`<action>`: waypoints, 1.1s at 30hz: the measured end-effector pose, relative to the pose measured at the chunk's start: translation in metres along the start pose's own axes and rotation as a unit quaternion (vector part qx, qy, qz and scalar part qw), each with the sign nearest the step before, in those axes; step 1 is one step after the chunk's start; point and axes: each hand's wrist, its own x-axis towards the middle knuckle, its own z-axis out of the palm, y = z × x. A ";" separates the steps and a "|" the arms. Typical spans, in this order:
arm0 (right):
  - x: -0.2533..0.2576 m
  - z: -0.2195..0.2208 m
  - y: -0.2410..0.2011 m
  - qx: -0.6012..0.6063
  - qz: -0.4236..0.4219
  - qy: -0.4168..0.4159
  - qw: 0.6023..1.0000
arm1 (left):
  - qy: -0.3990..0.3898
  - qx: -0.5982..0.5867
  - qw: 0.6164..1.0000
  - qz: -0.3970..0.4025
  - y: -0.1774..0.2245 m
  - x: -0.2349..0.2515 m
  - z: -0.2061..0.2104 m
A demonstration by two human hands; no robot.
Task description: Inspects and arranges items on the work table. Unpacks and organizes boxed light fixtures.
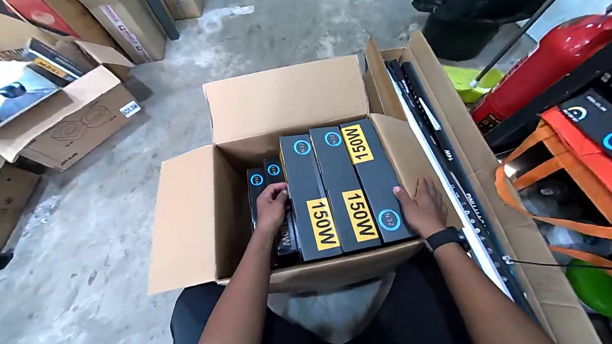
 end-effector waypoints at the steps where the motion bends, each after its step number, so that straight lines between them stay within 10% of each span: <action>1: 0.000 0.001 0.000 -0.002 -0.002 0.005 1.000 | -0.001 0.006 1.000 0.017 0.000 -0.001 -0.001; 18: -0.023 0.048 -0.089 -0.115 -0.180 -0.020 0.977 | 0.017 0.090 0.994 0.051 0.002 0.013 -0.006; 23: -0.017 0.043 -0.076 -0.103 -0.187 -0.030 0.977 | 0.037 0.371 0.883 0.284 0.018 -0.004 0.023; 33: -0.027 0.049 -0.114 -0.145 -0.126 -0.017 0.981 | -0.118 0.495 0.835 0.212 0.034 0.005 0.050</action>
